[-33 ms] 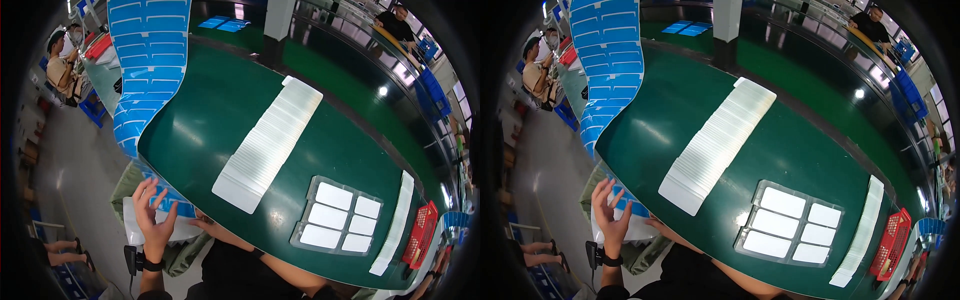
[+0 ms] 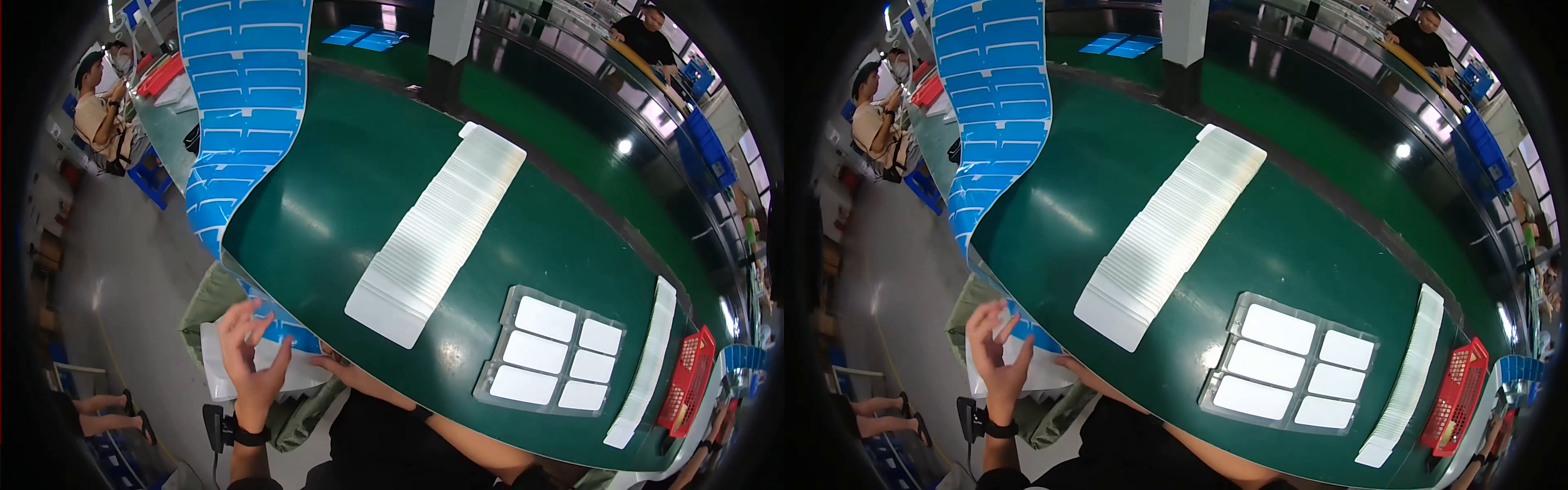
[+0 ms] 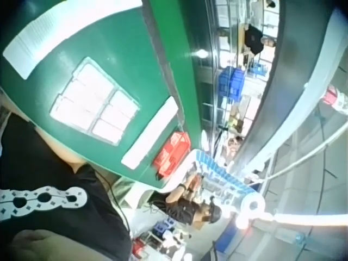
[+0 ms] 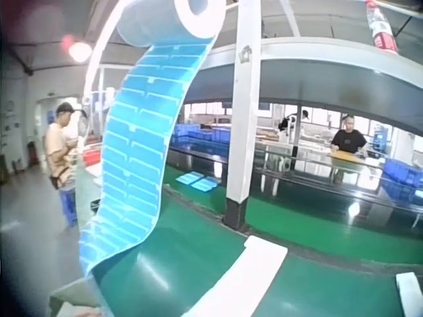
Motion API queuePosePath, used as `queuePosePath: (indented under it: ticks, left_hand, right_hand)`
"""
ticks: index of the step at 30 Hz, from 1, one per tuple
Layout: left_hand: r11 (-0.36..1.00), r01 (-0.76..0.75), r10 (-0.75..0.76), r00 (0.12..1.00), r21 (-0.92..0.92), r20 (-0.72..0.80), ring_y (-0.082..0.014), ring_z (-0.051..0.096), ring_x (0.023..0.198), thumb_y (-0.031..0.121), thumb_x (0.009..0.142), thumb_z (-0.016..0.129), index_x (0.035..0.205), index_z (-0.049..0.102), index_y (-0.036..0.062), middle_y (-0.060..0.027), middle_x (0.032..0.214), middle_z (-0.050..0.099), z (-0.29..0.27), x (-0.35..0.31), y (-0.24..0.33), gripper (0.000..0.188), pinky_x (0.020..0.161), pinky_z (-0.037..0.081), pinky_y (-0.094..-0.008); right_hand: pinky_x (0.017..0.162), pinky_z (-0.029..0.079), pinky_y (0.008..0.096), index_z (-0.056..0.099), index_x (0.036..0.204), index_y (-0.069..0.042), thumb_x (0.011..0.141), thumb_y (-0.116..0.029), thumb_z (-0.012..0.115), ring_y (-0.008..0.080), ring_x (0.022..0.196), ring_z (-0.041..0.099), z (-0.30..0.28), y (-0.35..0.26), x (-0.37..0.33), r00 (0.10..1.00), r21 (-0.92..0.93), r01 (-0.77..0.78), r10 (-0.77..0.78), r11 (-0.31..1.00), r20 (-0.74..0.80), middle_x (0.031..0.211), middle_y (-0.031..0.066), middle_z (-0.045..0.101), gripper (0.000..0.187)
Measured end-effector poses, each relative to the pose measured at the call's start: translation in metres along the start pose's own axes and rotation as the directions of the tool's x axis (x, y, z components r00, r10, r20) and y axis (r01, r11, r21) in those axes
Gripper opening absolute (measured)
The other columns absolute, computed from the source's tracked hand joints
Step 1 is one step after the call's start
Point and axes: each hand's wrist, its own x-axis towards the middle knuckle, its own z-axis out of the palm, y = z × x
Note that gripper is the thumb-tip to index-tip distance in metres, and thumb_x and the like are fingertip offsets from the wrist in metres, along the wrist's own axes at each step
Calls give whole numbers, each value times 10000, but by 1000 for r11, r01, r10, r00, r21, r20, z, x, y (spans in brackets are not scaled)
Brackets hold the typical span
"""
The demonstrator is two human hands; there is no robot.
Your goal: Placing blue and white sheets into a clear plastic tray.
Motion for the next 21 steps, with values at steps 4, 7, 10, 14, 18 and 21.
queuePosePath:
  ticks: [4,7,10,14,18,21]
  left_hand:
    - [861,-200,-39,891,467,453,-351,661,1252,84,737,915,1153,723,16,-140,1187,737,-14,-14,8,464,1013,576,-483]
    - [906,-156,-54,879,394,473,-371,724,1103,62,766,889,1113,742,10,-144,1116,763,-15,-20,5,380,984,578,-474]
    - [951,-29,-93,921,307,377,-339,765,969,24,810,846,1070,750,0,-150,1040,780,-22,-28,-7,279,902,594,-414]
    - [915,349,-352,936,203,-24,-153,714,836,21,912,775,1004,740,10,-79,998,782,-60,-39,-44,98,778,557,-272]
    - [869,461,-494,806,-178,-326,-62,621,827,177,1031,651,1020,714,75,1,980,699,-149,-29,-91,120,725,512,-236]
    - [798,396,-603,499,-455,-622,-124,640,867,225,1064,559,1041,690,87,5,975,672,-226,-10,-99,192,801,536,-302]
  right_hand:
    - [643,477,335,680,880,-83,939,-275,815,162,665,585,-3,-1,-5,996,-62,42,-47,997,-80,745,14,618,242]
    - [659,490,333,709,881,-82,940,-269,816,176,685,610,-6,-1,-8,991,-12,120,-120,993,-56,789,22,667,223]
    - [698,524,302,752,924,-80,932,-235,814,186,727,671,-6,2,-9,983,-120,156,-166,980,-78,806,16,706,167]
    - [770,527,333,713,1037,-63,952,-253,789,225,827,673,-8,8,-11,989,-120,123,-132,985,-69,911,64,699,221]
    - [841,530,363,673,1150,-46,971,-271,764,263,928,675,-11,12,-14,996,-134,75,-82,988,-48,1016,112,691,301]
    - [895,532,386,643,1235,-34,986,-284,745,292,1003,676,-10,13,-16,1000,-144,21,-24,989,-18,1094,149,686,367]
